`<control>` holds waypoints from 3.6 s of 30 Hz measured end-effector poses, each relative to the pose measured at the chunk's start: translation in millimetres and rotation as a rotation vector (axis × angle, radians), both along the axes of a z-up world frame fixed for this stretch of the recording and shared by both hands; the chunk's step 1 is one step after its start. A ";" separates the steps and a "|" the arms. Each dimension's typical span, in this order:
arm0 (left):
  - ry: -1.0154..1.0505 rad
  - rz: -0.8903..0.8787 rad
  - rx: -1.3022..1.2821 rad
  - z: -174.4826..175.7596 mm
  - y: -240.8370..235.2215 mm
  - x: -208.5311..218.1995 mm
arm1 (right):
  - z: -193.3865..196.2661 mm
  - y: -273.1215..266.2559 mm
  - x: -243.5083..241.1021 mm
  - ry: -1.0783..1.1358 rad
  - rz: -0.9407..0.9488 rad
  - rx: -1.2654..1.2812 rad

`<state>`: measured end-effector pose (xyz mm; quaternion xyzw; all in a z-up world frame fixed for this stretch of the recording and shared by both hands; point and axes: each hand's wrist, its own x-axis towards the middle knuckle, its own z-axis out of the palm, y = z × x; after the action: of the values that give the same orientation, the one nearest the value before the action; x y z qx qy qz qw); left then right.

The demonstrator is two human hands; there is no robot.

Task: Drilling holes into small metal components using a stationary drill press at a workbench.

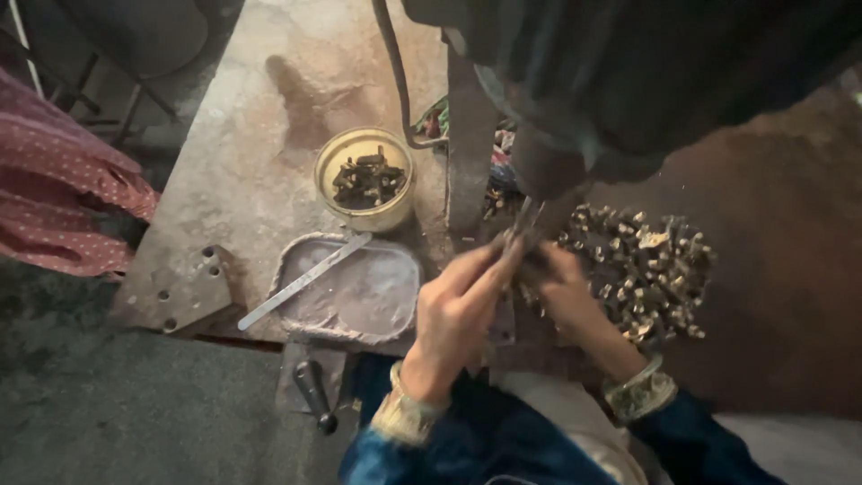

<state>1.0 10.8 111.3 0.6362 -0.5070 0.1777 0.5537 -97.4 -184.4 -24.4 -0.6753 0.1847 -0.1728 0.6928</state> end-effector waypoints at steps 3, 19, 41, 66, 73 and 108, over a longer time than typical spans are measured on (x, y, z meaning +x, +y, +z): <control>0.016 0.033 0.099 -44.4 -8.8 6.5 | 7.5 6.0 -10.1 0.140 0.029 -0.056; 0.487 0.343 0.169 -15.4 24.0 62.3 | 16.5 46.6 -29.7 0.115 0.312 -1.146; 0.828 0.151 0.127 -66.4 -17.9 -32.7 | 76.7 30.2 13.3 -0.054 -0.153 0.051; 1.460 -0.535 0.654 -107.9 -0.9 -61.9 | 96.4 -30.3 21.8 0.033 0.385 -0.069; 0.654 -0.233 0.384 -27.9 12.6 -55.3 | 104.3 -18.1 19.9 0.016 0.335 0.029; 0.231 0.341 0.645 -76.3 57.1 43.5 | 71.3 43.1 16.4 -0.237 -0.147 0.259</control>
<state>44.5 67.9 35.0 0.8689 -0.3580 0.0259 0.3409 -81.0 -141.3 46.8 -0.5399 0.1713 -0.2760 0.7765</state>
